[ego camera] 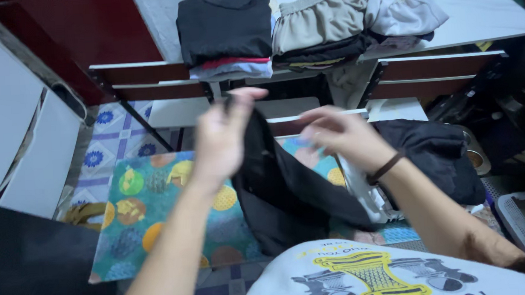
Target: The person folds several garments, including a black top, a white t-shirt, and a pair of black shorts, on a small table. They smooth and fold each item neatly and place them into a growing stack.
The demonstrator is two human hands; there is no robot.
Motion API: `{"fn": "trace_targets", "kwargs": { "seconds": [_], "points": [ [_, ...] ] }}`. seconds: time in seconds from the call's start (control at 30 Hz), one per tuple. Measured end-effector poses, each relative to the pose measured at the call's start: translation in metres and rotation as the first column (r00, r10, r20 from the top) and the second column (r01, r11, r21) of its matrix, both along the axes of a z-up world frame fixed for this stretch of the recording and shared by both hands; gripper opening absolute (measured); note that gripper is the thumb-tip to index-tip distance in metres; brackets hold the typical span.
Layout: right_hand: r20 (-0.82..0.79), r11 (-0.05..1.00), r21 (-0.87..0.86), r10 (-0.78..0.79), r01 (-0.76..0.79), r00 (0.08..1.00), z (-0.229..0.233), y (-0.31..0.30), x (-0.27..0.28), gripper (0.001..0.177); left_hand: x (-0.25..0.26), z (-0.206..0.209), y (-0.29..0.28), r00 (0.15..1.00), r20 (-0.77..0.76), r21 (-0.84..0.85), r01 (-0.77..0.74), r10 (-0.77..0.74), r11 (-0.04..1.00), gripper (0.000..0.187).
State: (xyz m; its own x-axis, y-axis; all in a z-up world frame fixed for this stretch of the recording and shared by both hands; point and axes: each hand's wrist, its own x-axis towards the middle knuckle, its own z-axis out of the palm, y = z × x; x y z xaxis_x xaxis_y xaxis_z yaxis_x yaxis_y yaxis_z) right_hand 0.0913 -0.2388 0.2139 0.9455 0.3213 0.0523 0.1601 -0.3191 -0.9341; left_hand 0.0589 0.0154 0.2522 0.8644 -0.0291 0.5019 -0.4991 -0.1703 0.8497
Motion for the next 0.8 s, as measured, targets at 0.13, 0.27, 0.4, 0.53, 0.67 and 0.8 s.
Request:
{"fn": "trace_targets", "kwargs": {
  "seconds": [0.13, 0.27, 0.4, 0.53, 0.67, 0.8],
  "points": [
    [-0.085, 0.971, 0.156, 0.196, -0.181, 0.977, -0.014, 0.036, -0.001, 0.033, 0.008, 0.009, -0.032, 0.975, -0.051, -0.03, 0.216, -0.217, 0.976, 0.041],
    [0.048, 0.919, 0.388, 0.054, -0.068, 0.997, -0.012, 0.021, 0.025, 0.026, 0.012, -0.012, -0.025, 0.999, -0.021, 0.179, 0.044, -0.041, 0.983, 0.079],
    [-0.285, 0.66, 0.718, -0.012, 0.222, 0.959, 0.012, 0.008, 0.025, 0.026, -0.005, -0.074, -0.019, 0.975, -0.212, 0.462, 0.045, 0.061, 0.886, 0.054],
    [-0.436, 0.477, 0.811, 0.106, 0.339, 0.893, 0.042, 0.008, 0.006, 0.038, -0.013, -0.133, -0.017, 0.955, -0.285, 0.619, 0.114, 0.087, 0.777, 0.068],
    [-0.36, 0.417, 0.871, 0.187, 0.258, 0.914, 0.046, -0.004, 0.008, 0.038, -0.012, -0.163, -0.025, 0.741, -0.663, 0.183, 0.296, -0.104, 0.937, 0.047],
    [-0.339, 0.579, 0.685, -0.285, 0.443, 0.897, 0.031, -0.054, 0.032, 0.032, 0.014, -0.146, 0.016, 0.741, -0.652, -0.432, -0.186, -0.162, 0.883, 0.044]
  ]
}}
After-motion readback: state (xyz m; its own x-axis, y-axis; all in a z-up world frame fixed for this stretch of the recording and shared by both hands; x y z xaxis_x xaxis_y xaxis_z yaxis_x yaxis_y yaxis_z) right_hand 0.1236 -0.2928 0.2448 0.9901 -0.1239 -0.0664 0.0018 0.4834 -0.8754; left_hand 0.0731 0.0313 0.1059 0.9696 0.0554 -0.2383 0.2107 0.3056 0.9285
